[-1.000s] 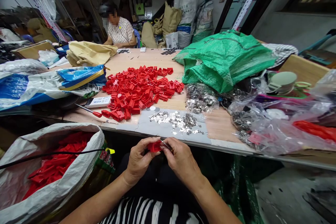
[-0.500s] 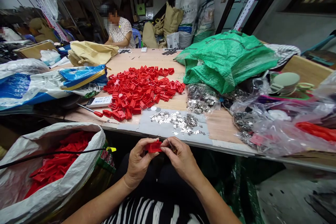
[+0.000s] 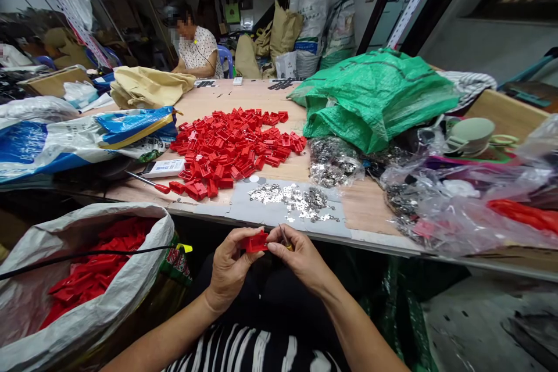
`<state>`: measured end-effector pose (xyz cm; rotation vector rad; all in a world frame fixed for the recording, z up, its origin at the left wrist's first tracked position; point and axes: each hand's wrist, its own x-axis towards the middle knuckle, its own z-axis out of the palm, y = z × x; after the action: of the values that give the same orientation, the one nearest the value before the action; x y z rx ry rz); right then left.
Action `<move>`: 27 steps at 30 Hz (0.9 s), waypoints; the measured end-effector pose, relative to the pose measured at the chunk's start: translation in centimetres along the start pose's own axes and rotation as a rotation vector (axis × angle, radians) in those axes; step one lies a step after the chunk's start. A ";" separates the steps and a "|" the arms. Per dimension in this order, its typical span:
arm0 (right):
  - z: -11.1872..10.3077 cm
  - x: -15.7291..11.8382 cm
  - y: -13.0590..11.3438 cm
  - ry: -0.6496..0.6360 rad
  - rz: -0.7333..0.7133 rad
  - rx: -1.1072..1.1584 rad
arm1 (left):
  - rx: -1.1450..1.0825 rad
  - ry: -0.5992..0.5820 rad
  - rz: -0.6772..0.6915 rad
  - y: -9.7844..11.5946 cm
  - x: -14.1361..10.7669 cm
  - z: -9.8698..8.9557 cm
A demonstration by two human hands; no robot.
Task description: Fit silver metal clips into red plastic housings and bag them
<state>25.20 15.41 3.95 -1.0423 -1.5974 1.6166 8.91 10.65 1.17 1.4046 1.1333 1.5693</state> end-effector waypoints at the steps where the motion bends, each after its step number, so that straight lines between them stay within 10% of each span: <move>1: -0.1 0.0 0.0 -0.019 0.027 0.027 | 0.003 -0.001 0.001 0.0 0.0 0.0; 27: 0.4 0.6 0.3 -0.152 0.153 0.238 | 0.104 -0.075 0.074 0.0 0.0 -0.9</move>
<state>24.62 15.75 3.60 -0.9529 -1.4031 1.9757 8.06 10.55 1.13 1.5773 1.1438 1.5134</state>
